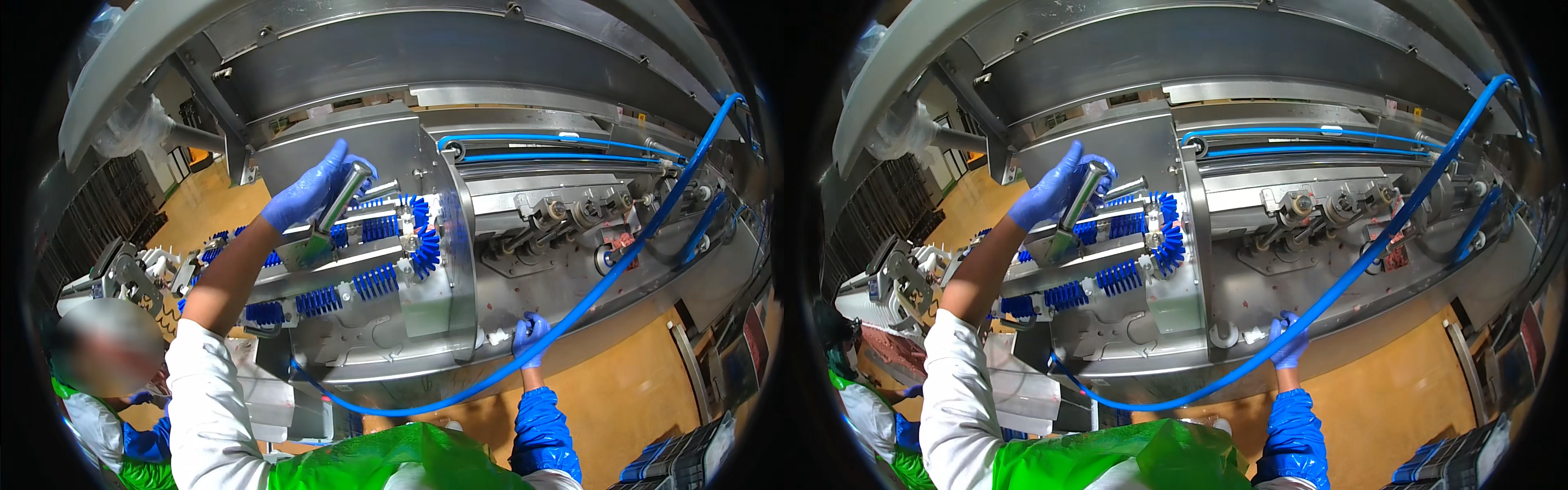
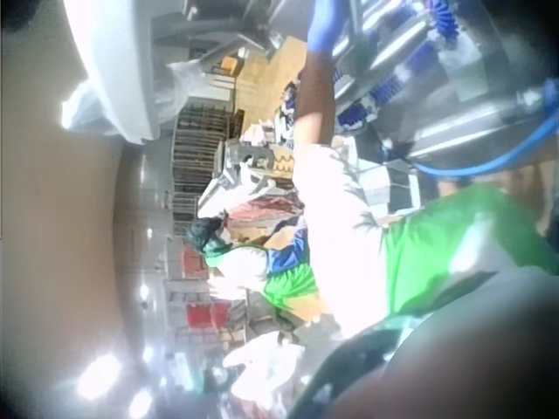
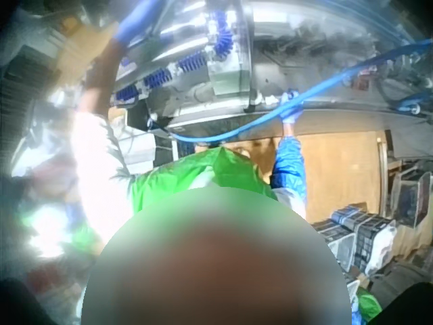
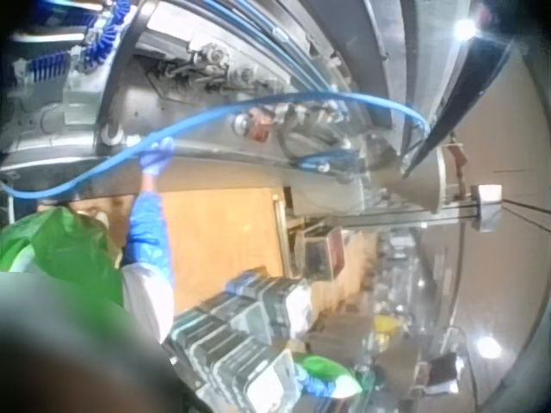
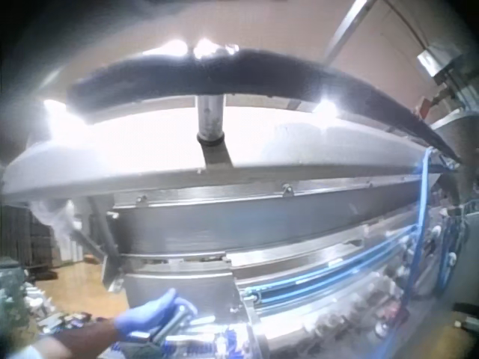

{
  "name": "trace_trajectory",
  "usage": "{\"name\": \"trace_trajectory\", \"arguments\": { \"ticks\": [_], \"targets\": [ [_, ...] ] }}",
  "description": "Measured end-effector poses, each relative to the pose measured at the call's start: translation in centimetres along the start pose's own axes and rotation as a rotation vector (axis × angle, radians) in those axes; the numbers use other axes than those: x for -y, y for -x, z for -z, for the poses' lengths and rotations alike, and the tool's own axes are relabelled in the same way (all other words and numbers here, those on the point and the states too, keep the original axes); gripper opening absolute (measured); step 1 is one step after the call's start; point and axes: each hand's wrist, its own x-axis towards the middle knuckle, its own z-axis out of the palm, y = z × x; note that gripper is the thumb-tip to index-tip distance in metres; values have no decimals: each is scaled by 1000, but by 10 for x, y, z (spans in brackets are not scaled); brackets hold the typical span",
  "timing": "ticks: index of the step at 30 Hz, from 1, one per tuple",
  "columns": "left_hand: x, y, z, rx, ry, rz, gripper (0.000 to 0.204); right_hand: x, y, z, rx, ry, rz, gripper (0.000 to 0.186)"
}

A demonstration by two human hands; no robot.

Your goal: The person fills sausage casings with ground meat using a stuffer machine, ties off sections by hand, and places the linked sausages onto a hanging rack. The person then removes a blue brush assembly from the machine and rinses it in a bucket of water.

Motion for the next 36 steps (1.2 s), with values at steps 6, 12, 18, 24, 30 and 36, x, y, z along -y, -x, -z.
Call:
{"name": "trace_trajectory", "arguments": {
  "ticks": [6, 12, 18, 24, 30, 36],
  "targets": [
    [46, -45, -31, 202, -945, 222, 49, 10, 8, 1, -64, 16, 16, 19],
    [41, -85, -32, -23, -854, 167, 36, -2, 15, -8, -49, -8, 19, 23],
    [21, -76, -3, -309, -441, 117, 45, -1, -4, -1, -29, 45, 153, 29],
    [-8, -61, -14, -349, -423, -189, 47, 197, -140, 1, 112, -255, 730, 18],
    [-50, -20, -19, -468, -662, -366, 36, 170, -212, -42, 879, 67, 661, 26],
    [-37, 30, -22, -523, -493, -94, 26, 161, -209, -70, 863, 209, 829, 26]
  ]
}}
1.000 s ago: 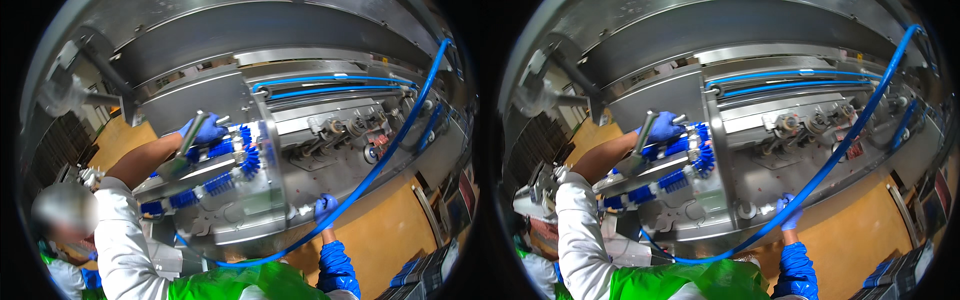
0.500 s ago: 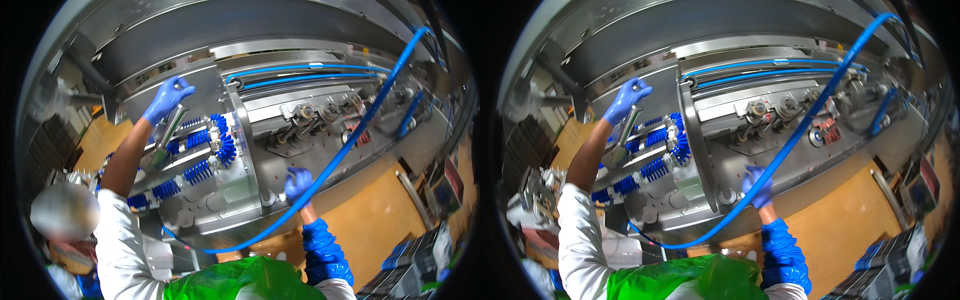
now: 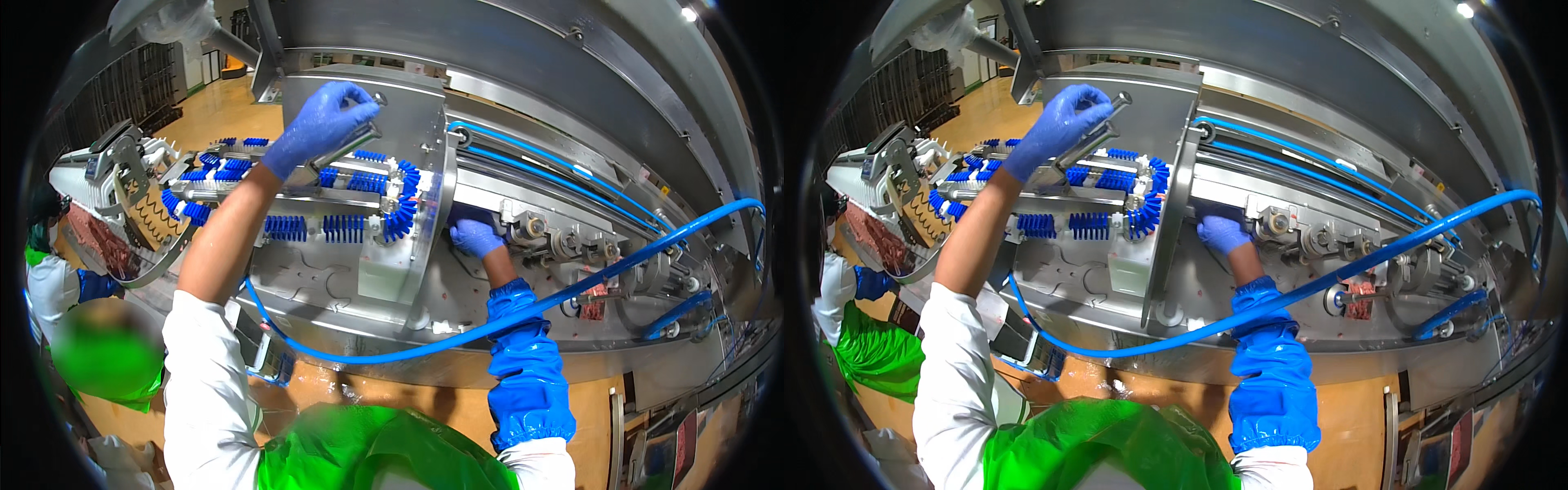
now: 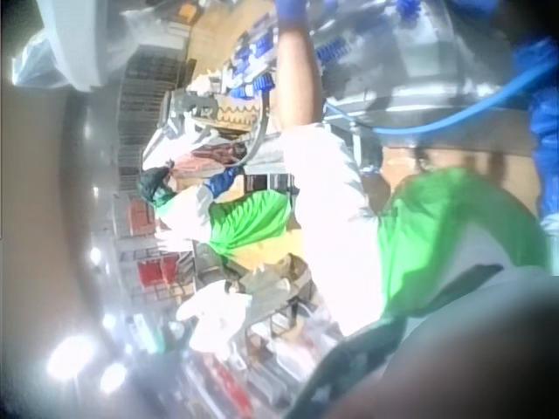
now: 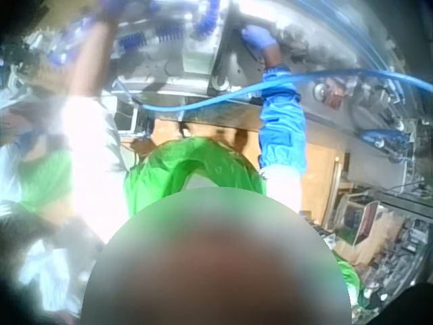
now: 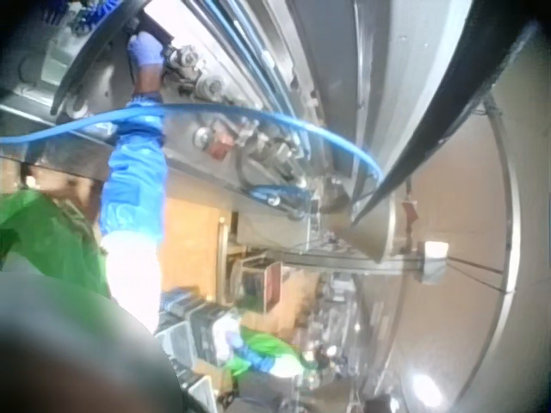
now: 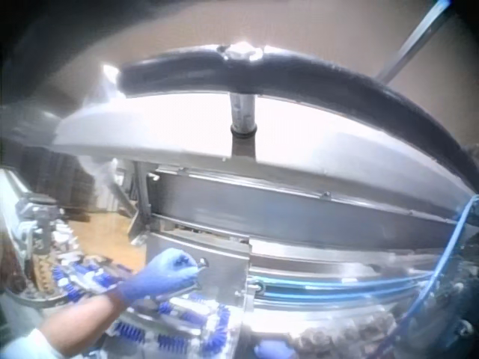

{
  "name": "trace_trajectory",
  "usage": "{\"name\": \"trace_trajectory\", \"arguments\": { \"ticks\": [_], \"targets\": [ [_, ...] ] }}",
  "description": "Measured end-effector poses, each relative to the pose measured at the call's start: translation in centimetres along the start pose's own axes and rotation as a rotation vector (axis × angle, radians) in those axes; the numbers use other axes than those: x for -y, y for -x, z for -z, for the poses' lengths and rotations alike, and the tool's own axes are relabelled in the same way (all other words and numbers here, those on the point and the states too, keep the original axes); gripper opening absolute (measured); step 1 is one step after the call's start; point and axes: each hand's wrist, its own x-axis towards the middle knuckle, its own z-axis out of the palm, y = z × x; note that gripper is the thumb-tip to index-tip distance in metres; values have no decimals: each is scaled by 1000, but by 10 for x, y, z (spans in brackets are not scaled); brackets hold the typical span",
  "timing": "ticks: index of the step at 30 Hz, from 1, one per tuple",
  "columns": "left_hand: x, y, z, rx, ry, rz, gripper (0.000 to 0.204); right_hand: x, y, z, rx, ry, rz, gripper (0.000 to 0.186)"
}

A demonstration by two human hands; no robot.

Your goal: The person fills sausage casings with ground meat using a stuffer machine, ties off sections by hand, and places the linked sausages onto a hanging rack. The person then removes a blue brush assembly from the machine and rinses it in a bucket of water.

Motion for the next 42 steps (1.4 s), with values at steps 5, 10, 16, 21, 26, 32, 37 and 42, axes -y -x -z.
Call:
{"name": "trace_trajectory", "arguments": {
  "ticks": [5, 10, 16, 21, 26, 32, 37, 42],
  "targets": [
    [-30, 53, 23, -188, -172, -240, 21, -20, -20, -27, 120, 154, 99, 27],
    [-19, 105, 45, -299, -162, -10, 17, -36, -30, -25, 146, 51, -28, 34],
    [-2, 159, 82, -263, -153, 33, 25, -29, -35, -2, 95, 89, -67, 33],
    [23, 210, 121, -279, -235, 239, 24, -15, -11, 15, 84, 5, -105, 32],
    [89, 219, 189, -563, -297, 527, 39, 62, 16, 40, 24, -243, -70, 32],
    [202, 204, 238, -400, 63, 1071, 70, 68, 153, 53, -45, -355, 83, 20],
    [237, 183, 216, -34, 504, 749, 31, 170, 196, 91, 927, -752, -101, 25],
    [206, 187, 232, 164, 526, 881, 31, 302, 77, 112, 74, -933, 104, 30]
  ]
}}
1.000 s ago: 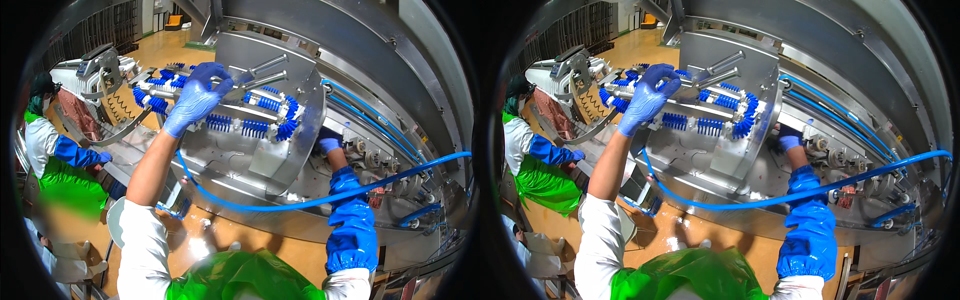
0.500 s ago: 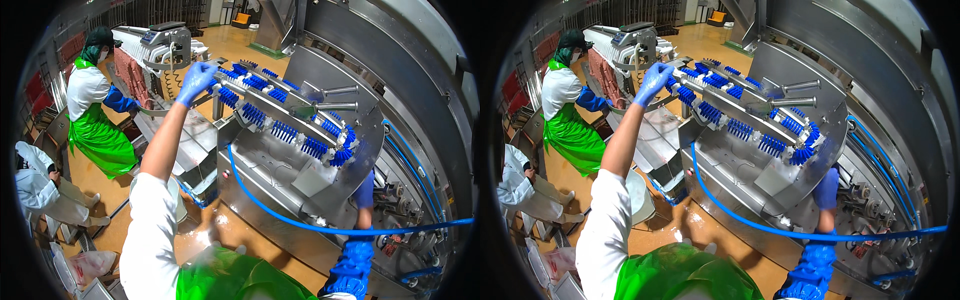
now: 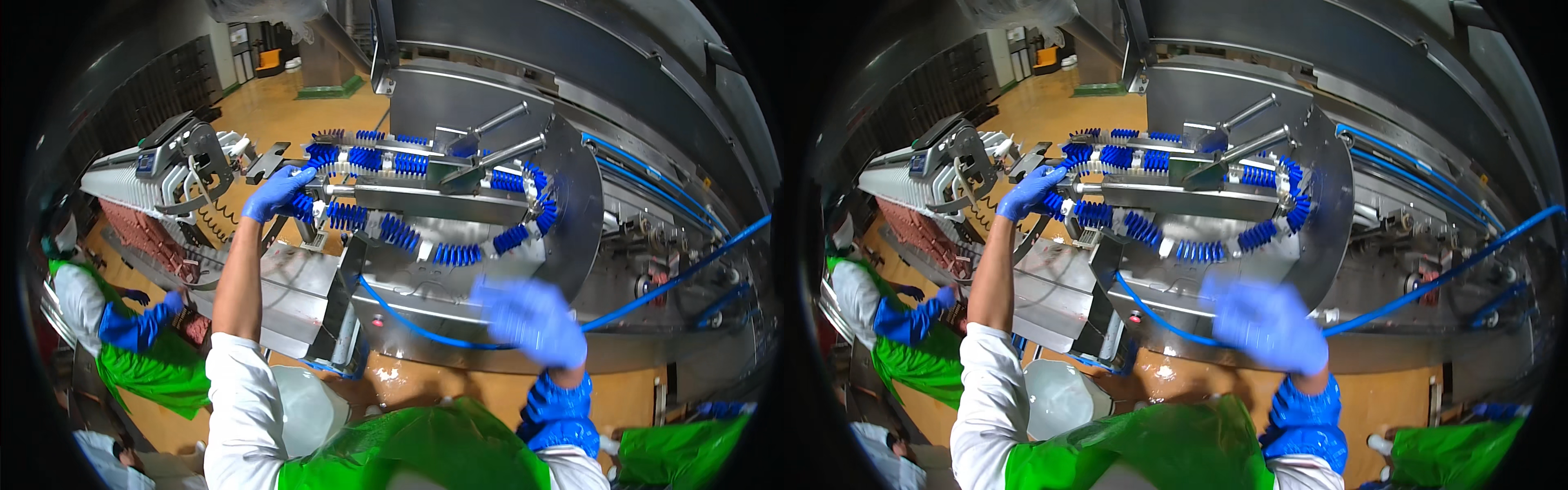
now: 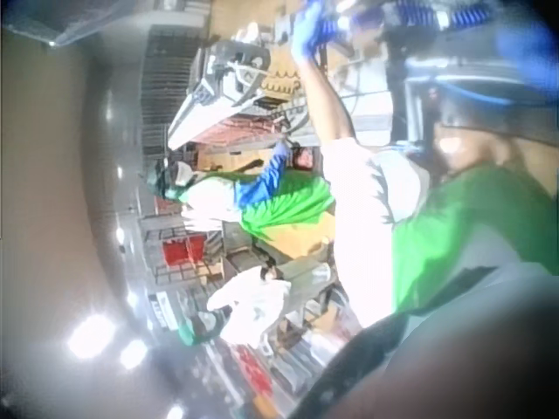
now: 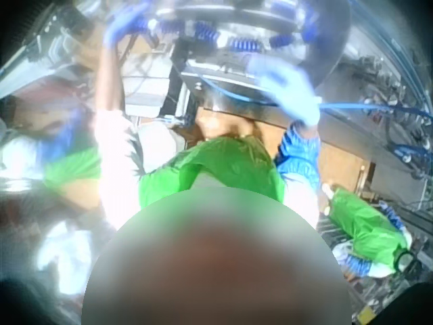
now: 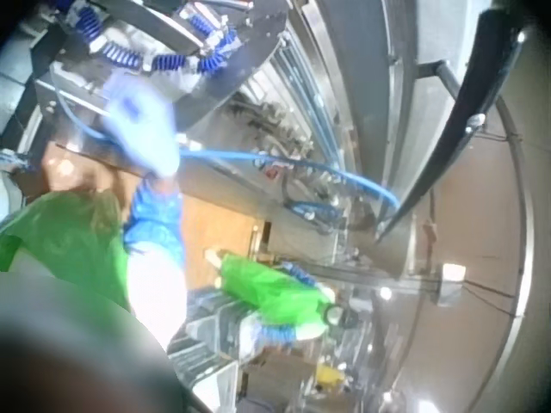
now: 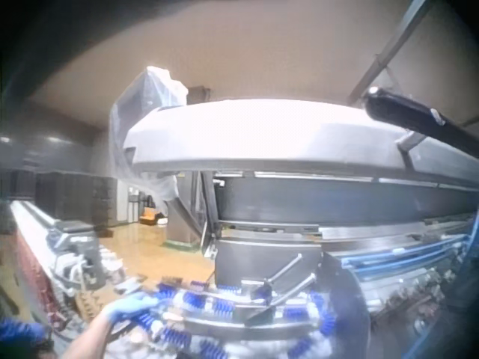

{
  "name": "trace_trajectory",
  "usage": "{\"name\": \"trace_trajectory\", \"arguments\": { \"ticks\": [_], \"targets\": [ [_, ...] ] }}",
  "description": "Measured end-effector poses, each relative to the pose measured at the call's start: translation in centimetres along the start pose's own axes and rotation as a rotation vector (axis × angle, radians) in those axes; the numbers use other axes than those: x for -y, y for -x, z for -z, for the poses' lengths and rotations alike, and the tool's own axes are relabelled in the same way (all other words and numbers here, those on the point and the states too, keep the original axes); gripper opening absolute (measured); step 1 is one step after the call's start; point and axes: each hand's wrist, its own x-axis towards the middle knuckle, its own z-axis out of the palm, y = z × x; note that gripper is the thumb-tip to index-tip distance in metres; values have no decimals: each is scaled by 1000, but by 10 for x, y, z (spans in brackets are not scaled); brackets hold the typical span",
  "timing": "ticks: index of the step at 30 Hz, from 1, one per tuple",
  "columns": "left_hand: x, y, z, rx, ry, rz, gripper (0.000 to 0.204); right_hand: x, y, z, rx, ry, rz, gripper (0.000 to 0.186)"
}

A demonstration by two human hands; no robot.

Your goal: The person fills sausage casings with ground meat using a stuffer machine, ties off sections by hand, and places the linked sausages onto a hanging rack. The person then removes a blue brush assembly from the machine and rinses it in a bucket of water.

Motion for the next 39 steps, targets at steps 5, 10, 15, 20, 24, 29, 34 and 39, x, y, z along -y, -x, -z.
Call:
{"name": "trace_trajectory", "arguments": {
  "ticks": [5, 10, 15, 20, 24, 29, 34, 39],
  "targets": [
    [-59, -6, 25, -65, -315, -178, 26, -133, -77, 26, -952, 821, -604, 68],
    [-160, -20, 0, -160, -328, -787, 26, -181, -97, 59, -958, 139, -661, 66],
    [-187, 5, -12, -229, -327, -885, 24, -141, -115, 37, -928, 236, -771, 49],
    [-111, 0, 20, 65, -568, -322, 13, -132, -112, 54, -762, 648, -777, 49],
    [-83, 5, 28, 221, -781, -7, 42, -123, -108, 37, -813, 709, -709, 28],
    [-50, -103, 46, -149, -725, -447, 79, -111, -108, 29, -794, 749, -698, 27],
    [-29, -146, 24, -66, -970, -235, 94, -121, -108, 27, -834, 738, -756, 49],
    [-34, -147, 10, -208, -1140, -125, 80, -111, -118, 34, -680, 762, -905, 50]
  ]
}}
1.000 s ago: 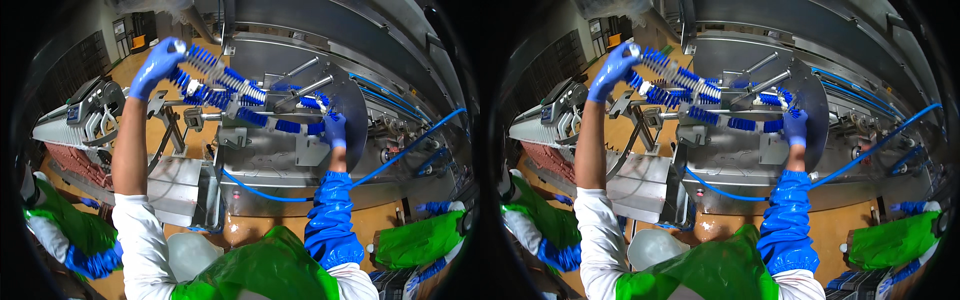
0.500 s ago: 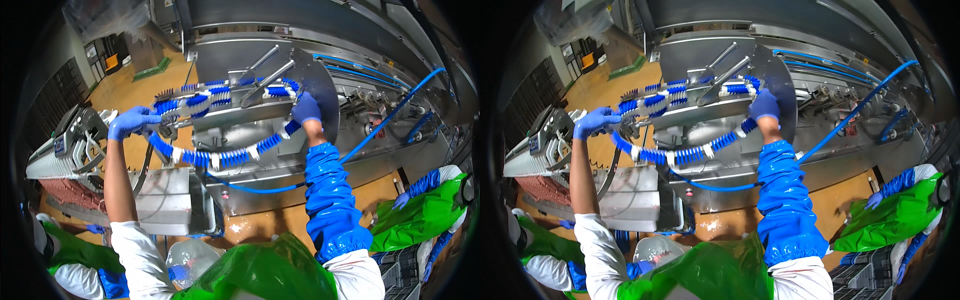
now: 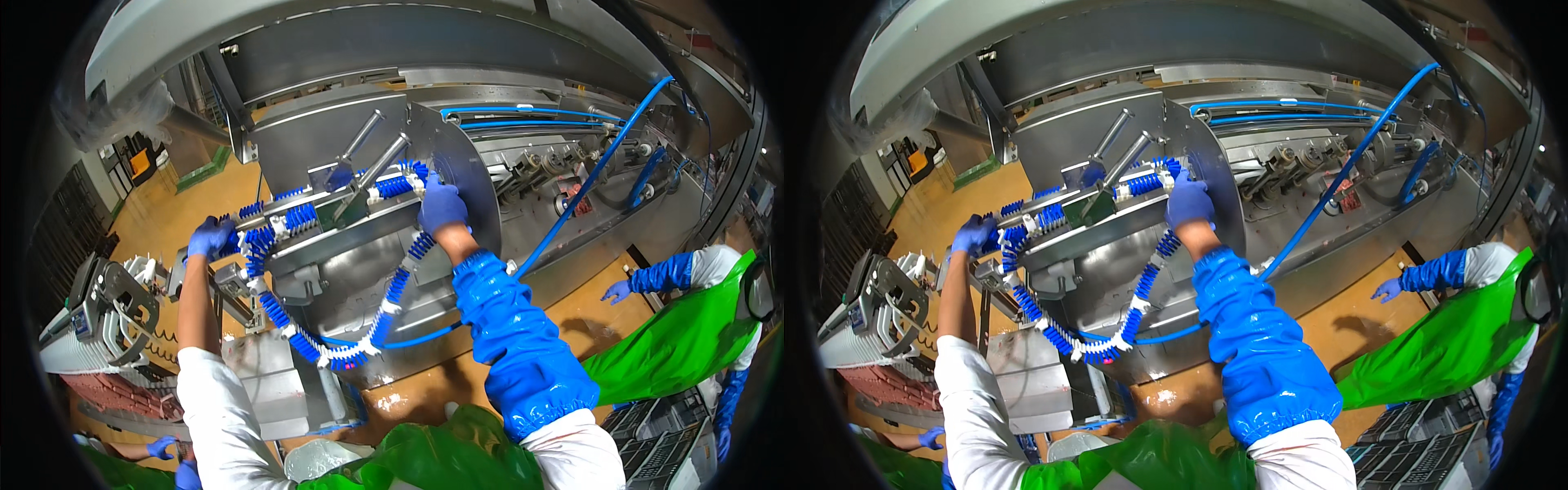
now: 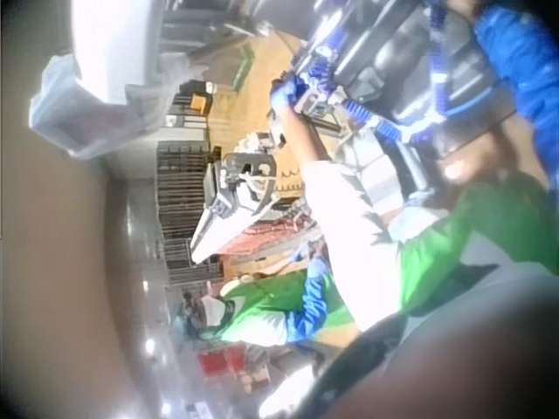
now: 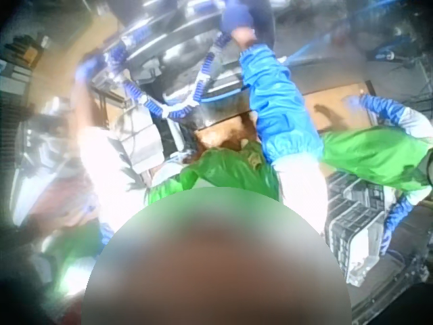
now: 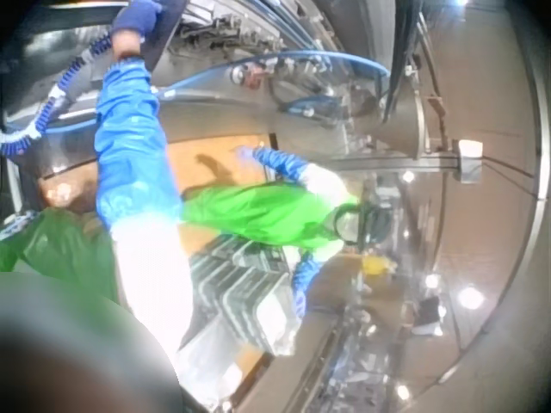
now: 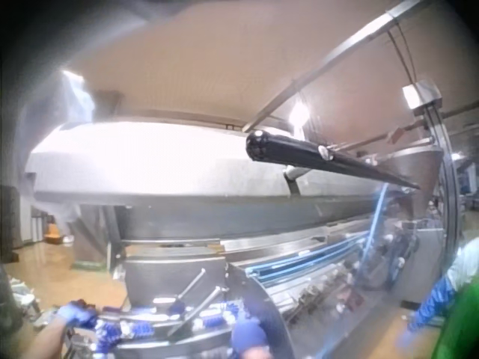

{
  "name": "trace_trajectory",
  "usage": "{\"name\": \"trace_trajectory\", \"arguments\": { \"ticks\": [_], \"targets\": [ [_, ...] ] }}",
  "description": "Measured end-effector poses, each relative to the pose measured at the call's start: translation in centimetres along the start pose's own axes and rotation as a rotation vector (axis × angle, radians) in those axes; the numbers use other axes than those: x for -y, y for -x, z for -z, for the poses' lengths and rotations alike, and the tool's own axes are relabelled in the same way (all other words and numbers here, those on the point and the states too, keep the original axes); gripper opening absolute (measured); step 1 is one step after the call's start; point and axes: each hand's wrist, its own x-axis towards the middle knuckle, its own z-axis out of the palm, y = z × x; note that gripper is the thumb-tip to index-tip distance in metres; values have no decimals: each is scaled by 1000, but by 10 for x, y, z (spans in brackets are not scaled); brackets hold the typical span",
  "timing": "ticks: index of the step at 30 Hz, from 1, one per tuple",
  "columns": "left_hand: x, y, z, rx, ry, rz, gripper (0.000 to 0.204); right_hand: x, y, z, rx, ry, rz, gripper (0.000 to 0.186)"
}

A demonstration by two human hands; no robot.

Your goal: The person fills sausage casings with ground meat using a stuffer machine, ties off sections by hand, and places the linked sausages onto a hanging rack. The person then removes a blue brush assembly from the machine and rinses it in a bucket of water.

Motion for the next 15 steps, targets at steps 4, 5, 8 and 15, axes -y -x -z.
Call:
{"name": "trace_trajectory", "arguments": {
  "ticks": [4, 5, 8, 15],
  "targets": [
    [-44, 26, 2, 16, 70, 236, 81, -8, -25, -15, 81, 91, -124, 62],
    [-44, 26, -1, 34, 48, 237, 82, -6, -22, -14, 83, 97, -137, 58],
    [-49, 30, 8, 77, -5, 263, 84, -5, -18, -8, 84, 101, -90, 40],
    [-69, 81, 19, -75, 60, 37, 81, 39, -30, 61, -370, 75, 261, 13]
  ]
}}
